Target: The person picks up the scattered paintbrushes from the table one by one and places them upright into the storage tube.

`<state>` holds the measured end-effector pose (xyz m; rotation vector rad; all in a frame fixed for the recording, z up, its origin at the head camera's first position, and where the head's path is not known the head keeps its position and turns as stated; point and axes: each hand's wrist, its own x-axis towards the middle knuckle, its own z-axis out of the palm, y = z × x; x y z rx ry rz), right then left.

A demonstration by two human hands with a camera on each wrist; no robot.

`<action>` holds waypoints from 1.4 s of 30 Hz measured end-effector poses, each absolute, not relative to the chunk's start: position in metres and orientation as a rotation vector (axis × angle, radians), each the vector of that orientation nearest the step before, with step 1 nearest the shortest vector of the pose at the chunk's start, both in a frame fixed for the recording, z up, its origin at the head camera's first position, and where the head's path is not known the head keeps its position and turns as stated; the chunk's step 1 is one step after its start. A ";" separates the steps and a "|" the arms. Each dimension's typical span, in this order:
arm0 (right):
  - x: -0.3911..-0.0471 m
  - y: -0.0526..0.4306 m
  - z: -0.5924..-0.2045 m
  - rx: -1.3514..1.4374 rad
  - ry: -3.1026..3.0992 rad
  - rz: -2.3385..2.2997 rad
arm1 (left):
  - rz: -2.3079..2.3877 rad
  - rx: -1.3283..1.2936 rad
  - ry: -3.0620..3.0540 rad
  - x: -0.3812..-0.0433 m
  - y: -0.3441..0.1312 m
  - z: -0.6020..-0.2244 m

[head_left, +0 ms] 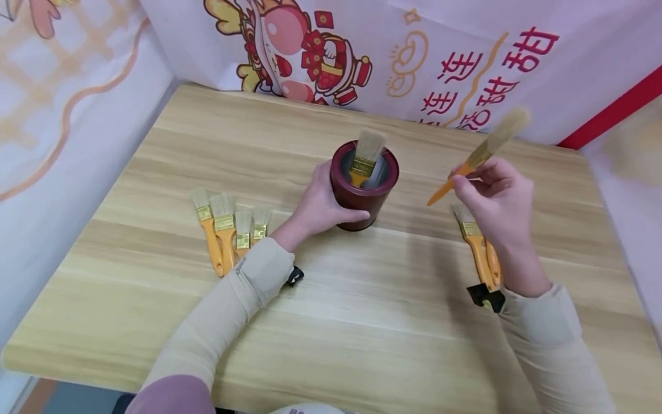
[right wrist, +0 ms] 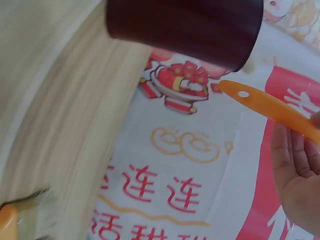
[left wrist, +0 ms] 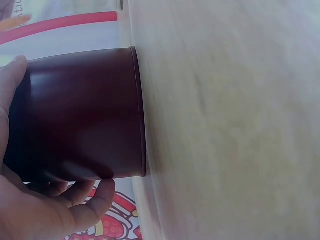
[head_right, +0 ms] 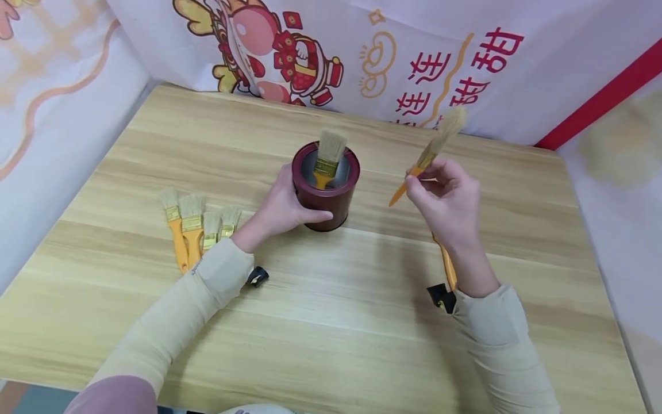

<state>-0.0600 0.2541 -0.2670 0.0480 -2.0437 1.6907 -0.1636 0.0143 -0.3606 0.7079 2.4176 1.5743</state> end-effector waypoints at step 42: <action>-0.108 0.204 -0.279 -0.136 -2.683 1.238 | 1.616 0.795 2.399 -0.164 0.013 -0.361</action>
